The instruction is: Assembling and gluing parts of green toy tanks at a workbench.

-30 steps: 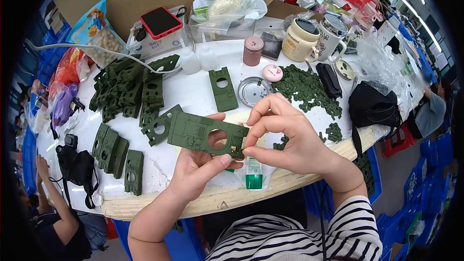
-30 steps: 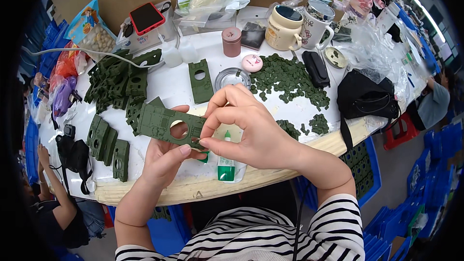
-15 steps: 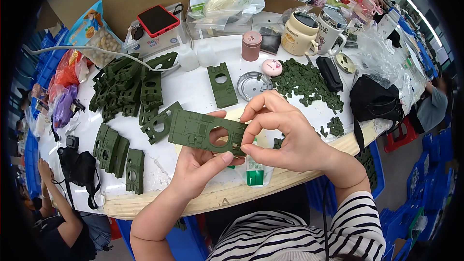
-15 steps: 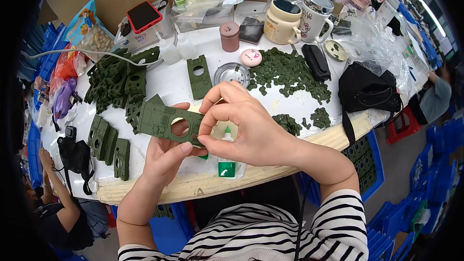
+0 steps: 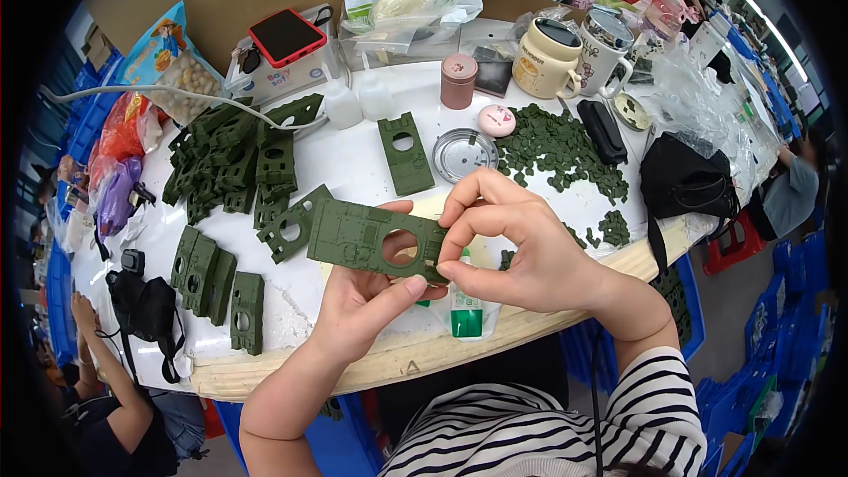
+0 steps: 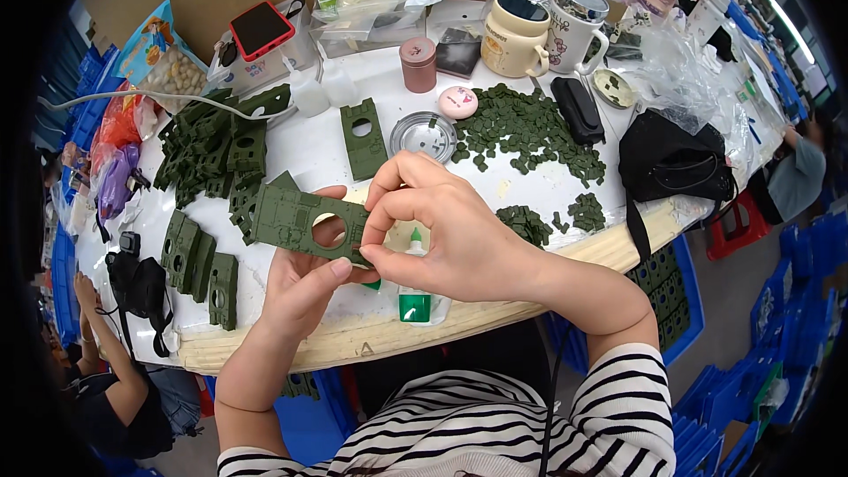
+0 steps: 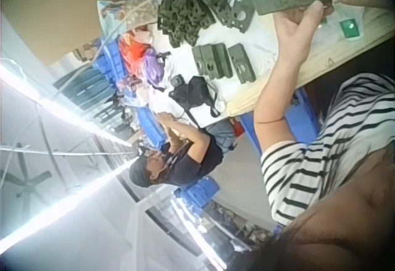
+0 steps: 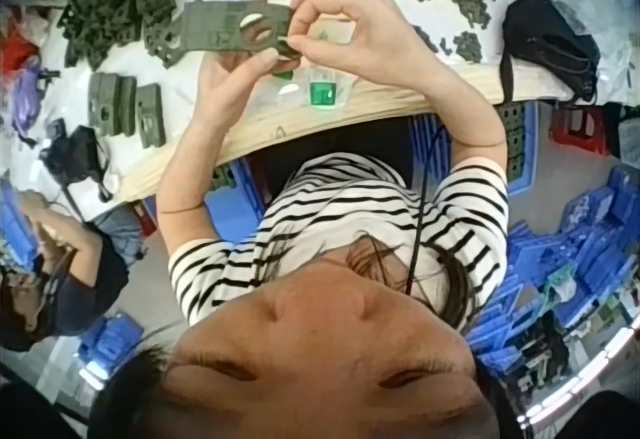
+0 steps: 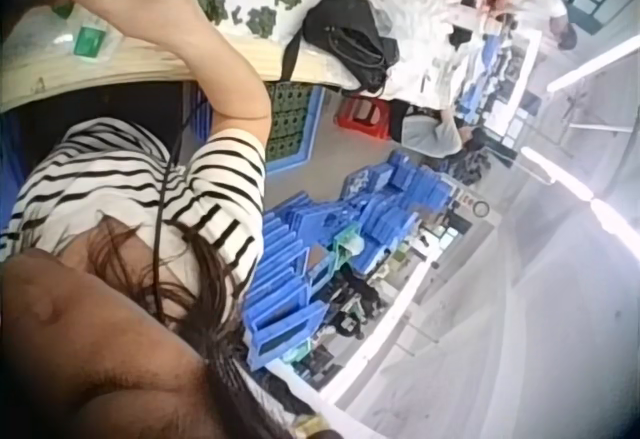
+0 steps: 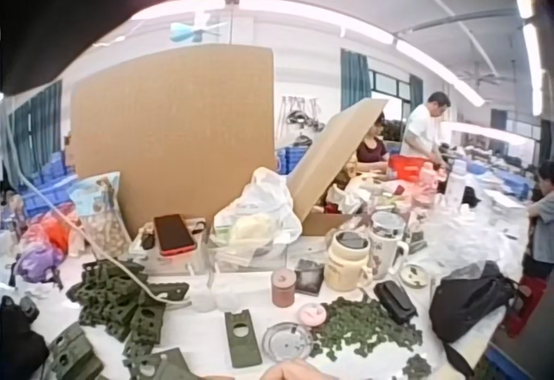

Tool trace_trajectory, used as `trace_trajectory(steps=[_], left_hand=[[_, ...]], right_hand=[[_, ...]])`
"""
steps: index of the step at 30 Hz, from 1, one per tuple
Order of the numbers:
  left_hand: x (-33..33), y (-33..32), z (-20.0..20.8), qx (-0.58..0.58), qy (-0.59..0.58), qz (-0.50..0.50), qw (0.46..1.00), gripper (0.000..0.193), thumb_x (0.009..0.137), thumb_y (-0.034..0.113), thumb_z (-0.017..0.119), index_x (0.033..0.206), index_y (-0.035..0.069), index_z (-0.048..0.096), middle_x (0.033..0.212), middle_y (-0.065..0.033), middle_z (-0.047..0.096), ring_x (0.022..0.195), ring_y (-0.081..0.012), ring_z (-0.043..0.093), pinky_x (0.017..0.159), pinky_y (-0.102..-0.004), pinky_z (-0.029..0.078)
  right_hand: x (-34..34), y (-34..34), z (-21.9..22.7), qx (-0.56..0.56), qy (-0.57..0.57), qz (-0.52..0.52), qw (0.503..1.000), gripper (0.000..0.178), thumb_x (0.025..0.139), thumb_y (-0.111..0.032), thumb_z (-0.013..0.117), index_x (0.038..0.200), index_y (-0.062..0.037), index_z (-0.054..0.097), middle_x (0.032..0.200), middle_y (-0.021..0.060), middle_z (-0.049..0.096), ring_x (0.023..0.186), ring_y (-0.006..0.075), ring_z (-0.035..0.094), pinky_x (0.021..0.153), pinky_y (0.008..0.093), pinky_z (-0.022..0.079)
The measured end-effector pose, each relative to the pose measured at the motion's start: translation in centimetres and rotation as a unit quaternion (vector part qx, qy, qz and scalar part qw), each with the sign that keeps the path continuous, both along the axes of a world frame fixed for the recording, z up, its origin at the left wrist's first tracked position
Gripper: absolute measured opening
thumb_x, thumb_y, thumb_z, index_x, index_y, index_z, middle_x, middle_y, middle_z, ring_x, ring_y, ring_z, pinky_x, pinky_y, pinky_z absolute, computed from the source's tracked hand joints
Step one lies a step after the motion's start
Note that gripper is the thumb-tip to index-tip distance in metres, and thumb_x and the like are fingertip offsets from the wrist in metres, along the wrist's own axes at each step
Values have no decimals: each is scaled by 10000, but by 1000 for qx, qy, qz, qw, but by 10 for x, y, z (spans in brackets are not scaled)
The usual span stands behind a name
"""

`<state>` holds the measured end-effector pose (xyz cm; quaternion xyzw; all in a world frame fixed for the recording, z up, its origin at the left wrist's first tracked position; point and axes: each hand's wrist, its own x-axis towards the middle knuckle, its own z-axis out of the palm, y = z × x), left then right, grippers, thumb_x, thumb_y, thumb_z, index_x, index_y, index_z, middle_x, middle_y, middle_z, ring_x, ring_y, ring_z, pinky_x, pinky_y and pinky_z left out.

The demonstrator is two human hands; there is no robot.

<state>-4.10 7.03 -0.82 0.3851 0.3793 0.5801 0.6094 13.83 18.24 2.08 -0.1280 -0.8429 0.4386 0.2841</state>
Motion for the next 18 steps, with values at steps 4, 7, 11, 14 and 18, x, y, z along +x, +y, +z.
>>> trace_trajectory(steps=[4, 7, 11, 14, 18], left_hand=[[0, 0, -1, 3, 3, 0, 1000, 647, 871, -1, 563, 1422, 39, 226, 1296, -177, 467, 1130, -245, 553, 899, -396, 542], [0, 0, -1, 9, 12, 1, 1000, 644, 872, -23, 551, 1423, 38, 224, 1294, -178, 466, 1131, -240, 550, 900, -389, 544], [1, -1, -2, 31, 29, 7, 999, 640, 865, -64, 536, 1420, 36, 231, 1284, -175, 470, 1128, -228, 548, 906, -379, 546], [1, 0, -2, 34, 32, 4, 999, 637, 862, -78, 531, 1417, 34, 239, 1281, -173, 472, 1124, -221, 547, 911, -374, 545], [1, 0, -2, 34, 31, 1, 999, 636, 862, -78, 531, 1416, 34, 240, 1282, -172, 470, 1125, -220, 546, 913, -373, 544]], right_hand=[[0, 0, 0, 0, -3, -3, 1000, 86, 724, -70, 729, 772, -52, 660, 963, 61, 530, 919, 169, 524, 802, 290, 418], [-1, -1, -1, 4, -2, -7, 1000, 85, 721, -67, 728, 767, -53, 658, 957, 61, 529, 911, 168, 526, 795, 288, 420], [-1, -1, 0, 14, -6, -13, 1000, 89, 713, -66, 733, 752, -55, 653, 947, 59, 529, 898, 166, 529, 779, 282, 423], [-1, -1, 0, 15, -2, -14, 1000, 93, 706, -63, 737, 742, -57, 650, 935, 57, 528, 890, 165, 533, 769, 279, 424], [-1, -1, 0, 17, -2, -13, 1000, 97, 702, -60, 741, 736, -58, 650, 921, 56, 527, 884, 165, 536, 764, 277, 424]])
